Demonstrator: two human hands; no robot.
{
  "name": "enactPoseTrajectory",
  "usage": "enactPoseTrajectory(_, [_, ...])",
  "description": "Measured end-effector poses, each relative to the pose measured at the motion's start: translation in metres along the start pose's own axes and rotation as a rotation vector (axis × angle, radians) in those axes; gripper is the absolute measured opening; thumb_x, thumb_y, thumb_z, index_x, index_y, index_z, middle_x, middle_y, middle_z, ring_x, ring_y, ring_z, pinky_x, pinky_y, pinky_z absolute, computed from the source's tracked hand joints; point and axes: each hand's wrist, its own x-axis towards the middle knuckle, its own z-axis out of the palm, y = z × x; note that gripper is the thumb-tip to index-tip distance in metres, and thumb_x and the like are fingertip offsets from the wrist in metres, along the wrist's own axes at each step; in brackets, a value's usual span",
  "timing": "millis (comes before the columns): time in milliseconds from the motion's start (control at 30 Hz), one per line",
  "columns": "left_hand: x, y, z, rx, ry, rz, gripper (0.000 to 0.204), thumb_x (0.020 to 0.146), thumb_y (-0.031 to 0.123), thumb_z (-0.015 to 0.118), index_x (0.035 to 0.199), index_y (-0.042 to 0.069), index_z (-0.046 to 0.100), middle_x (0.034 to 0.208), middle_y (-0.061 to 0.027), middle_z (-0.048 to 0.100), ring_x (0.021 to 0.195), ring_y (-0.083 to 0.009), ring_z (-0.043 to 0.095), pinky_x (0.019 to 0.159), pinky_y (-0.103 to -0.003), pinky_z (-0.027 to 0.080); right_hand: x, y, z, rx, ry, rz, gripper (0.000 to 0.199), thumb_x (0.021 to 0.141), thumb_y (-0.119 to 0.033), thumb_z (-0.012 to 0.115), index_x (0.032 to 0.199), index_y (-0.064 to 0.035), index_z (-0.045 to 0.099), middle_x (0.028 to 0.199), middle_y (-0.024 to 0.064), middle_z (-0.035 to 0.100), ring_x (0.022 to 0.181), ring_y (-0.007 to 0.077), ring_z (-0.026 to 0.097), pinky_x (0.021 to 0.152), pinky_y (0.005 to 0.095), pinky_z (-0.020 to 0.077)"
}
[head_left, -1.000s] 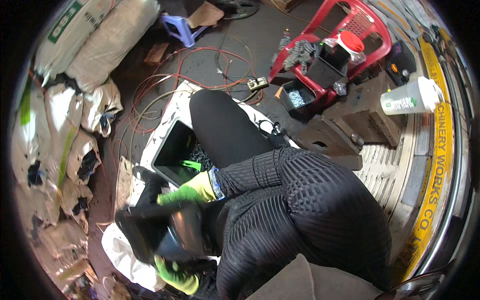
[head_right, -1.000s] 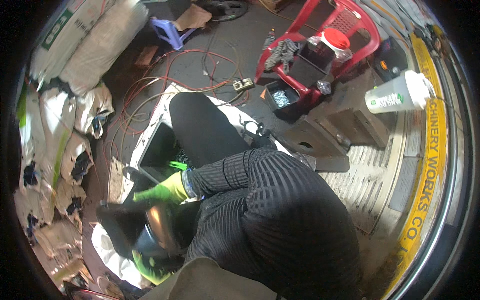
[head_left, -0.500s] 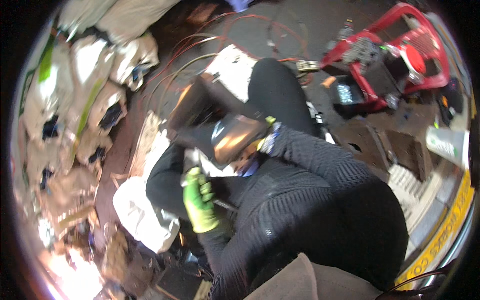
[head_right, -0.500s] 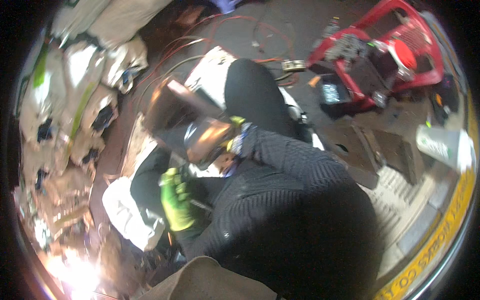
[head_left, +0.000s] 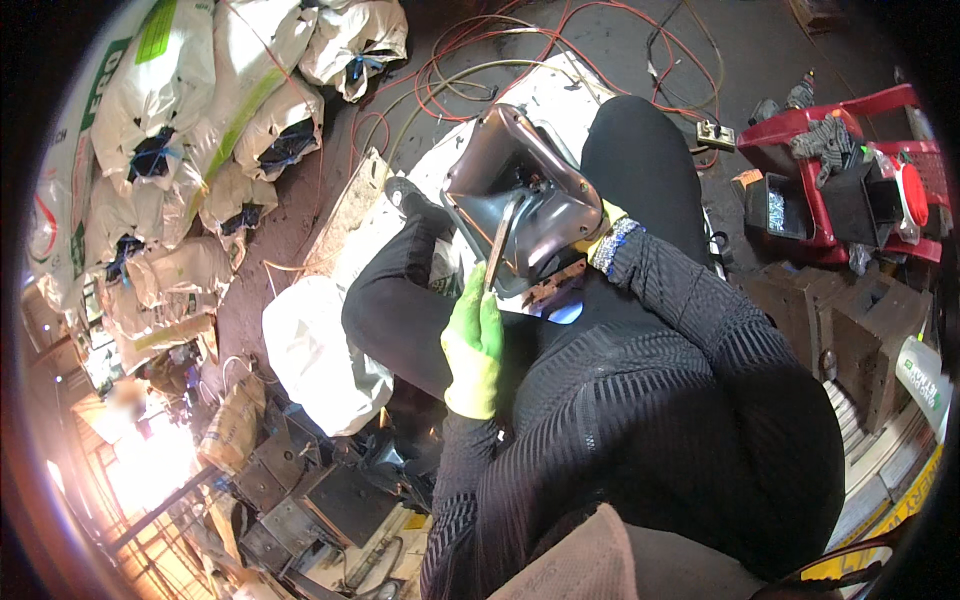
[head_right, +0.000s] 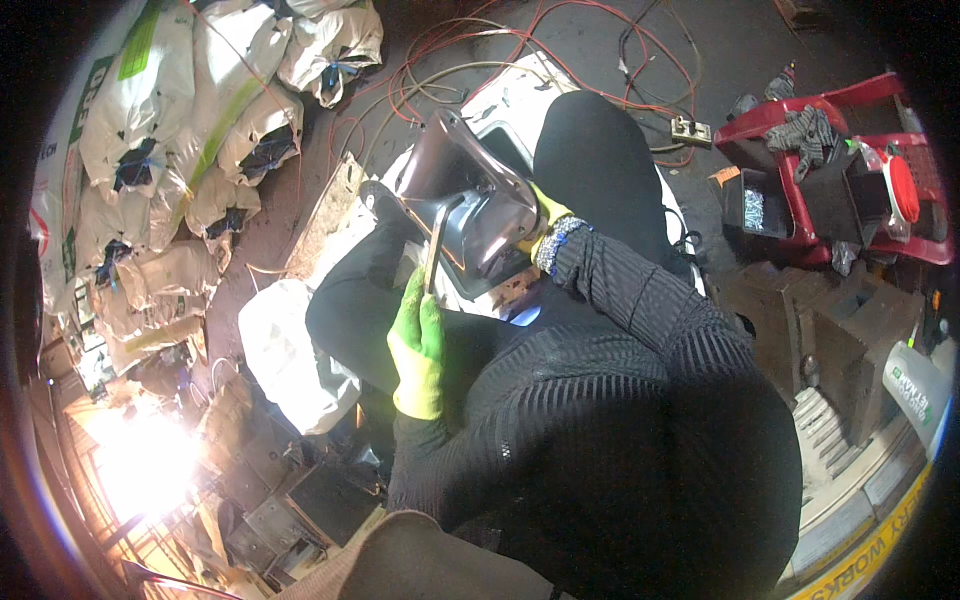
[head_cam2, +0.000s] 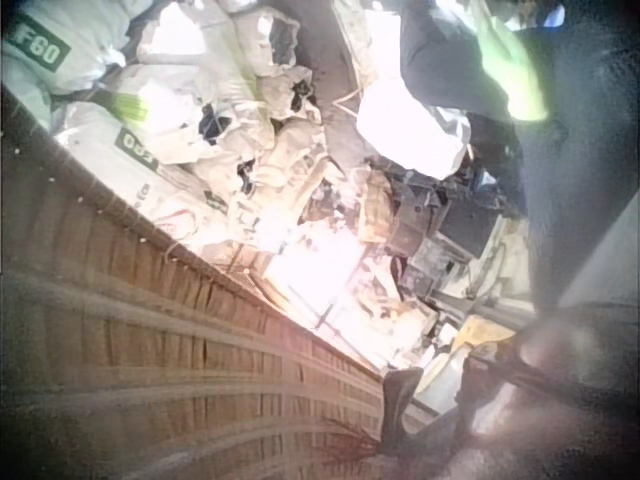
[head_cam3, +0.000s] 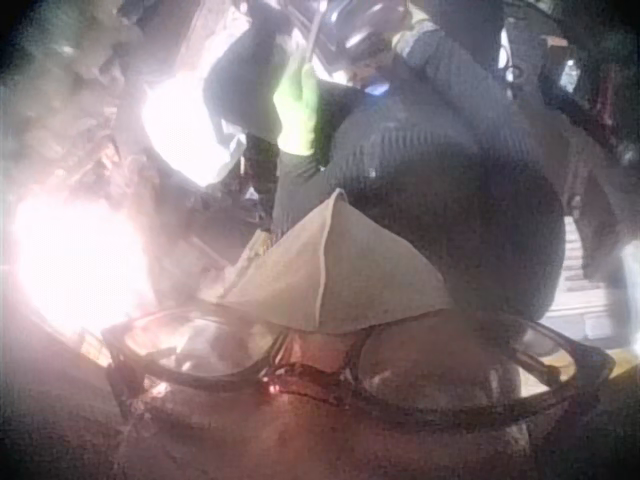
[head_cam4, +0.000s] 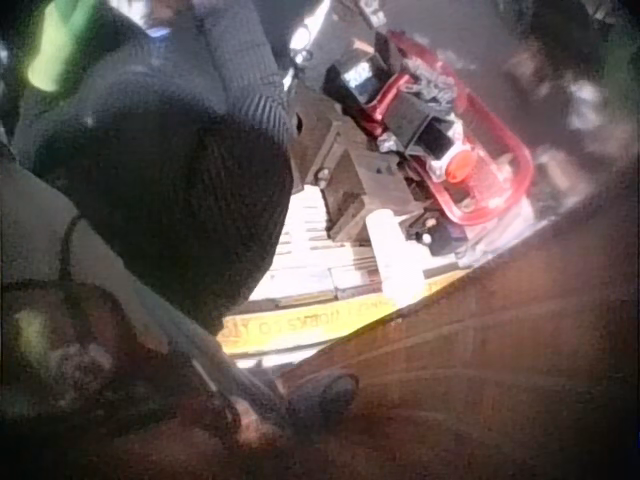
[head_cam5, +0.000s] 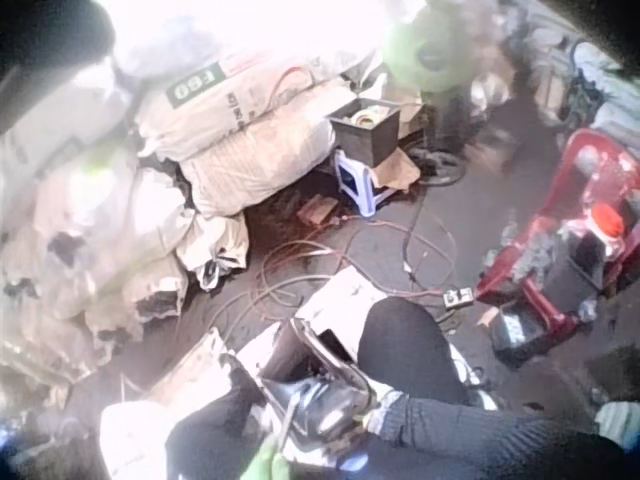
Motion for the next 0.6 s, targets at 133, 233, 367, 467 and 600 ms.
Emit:
enactPoseTrajectory(133, [0.028,-0.006,0.018,0.085,0.016,0.197,0.038,0.093,0.007,0.059,0.130,0.003,0.061,0.102,-0.0200,0.070,0.085,-0.0273,0.070,0.077,-0.034,0.053,-0.006,-0.010,0.015,-0.010,0.015,0.008,0.029,0.098,-0.020,0.054,0.123,-0.0060,0.058,0.109,0.0103,0.066,0.100,0.0223,0.065,0.091,0.0380,0.0534])
enactPoseTrajectory(233, [0.035,-0.007,0.025,0.332,-0.133,0.183,0.037,0.093,0.008,0.059,0.129,0.005,0.062,0.099,-0.0196,0.070,0.082,-0.0260,0.069,0.075,-0.034,0.053,-0.008,-0.014,0.019,-0.015,0.017,0.010,0.029,0.097,-0.020,0.055,0.122,-0.0058,0.058,0.109,0.0105,0.066,0.100,0.0223,0.065,0.091,0.0378,0.0533])
enactPoseTrajectory(367, [0.039,-0.009,0.026,0.199,0.039,0.322,0.043,0.088,0.006,0.065,0.131,0.011,0.061,0.078,-0.0106,0.064,0.061,-0.0230,0.061,0.059,-0.034,0.050,-0.009,-0.019,0.020,-0.017,0.023,0.003,0.030,0.097,-0.021,0.056,0.122,-0.0057,0.058,0.109,0.0107,0.066,0.101,0.0223,0.065,0.090,0.0375,0.0532])
enactPoseTrajectory(467, [0.040,-0.015,0.027,0.141,0.132,0.490,0.045,0.087,0.006,0.066,0.132,0.008,0.060,0.082,-0.0116,0.066,0.063,-0.0253,0.061,0.059,-0.035,0.051,-0.009,-0.021,0.022,-0.021,0.019,0.006,0.030,0.096,-0.022,0.057,0.122,-0.0056,0.058,0.110,0.0108,0.066,0.101,0.0223,0.065,0.090,0.0373,0.0531])
enactPoseTrajectory(600, [0.037,-0.020,0.030,0.469,-0.084,0.286,0.043,0.090,0.018,0.065,0.133,0.017,0.060,0.073,-0.0121,0.061,0.061,-0.0271,0.062,0.056,-0.039,0.048,-0.008,-0.022,0.027,-0.027,0.008,0.013,0.031,0.096,-0.022,0.059,0.121,-0.0054,0.059,0.110,0.0110,0.066,0.101,0.0223,0.065,0.090,0.0371,0.0530])
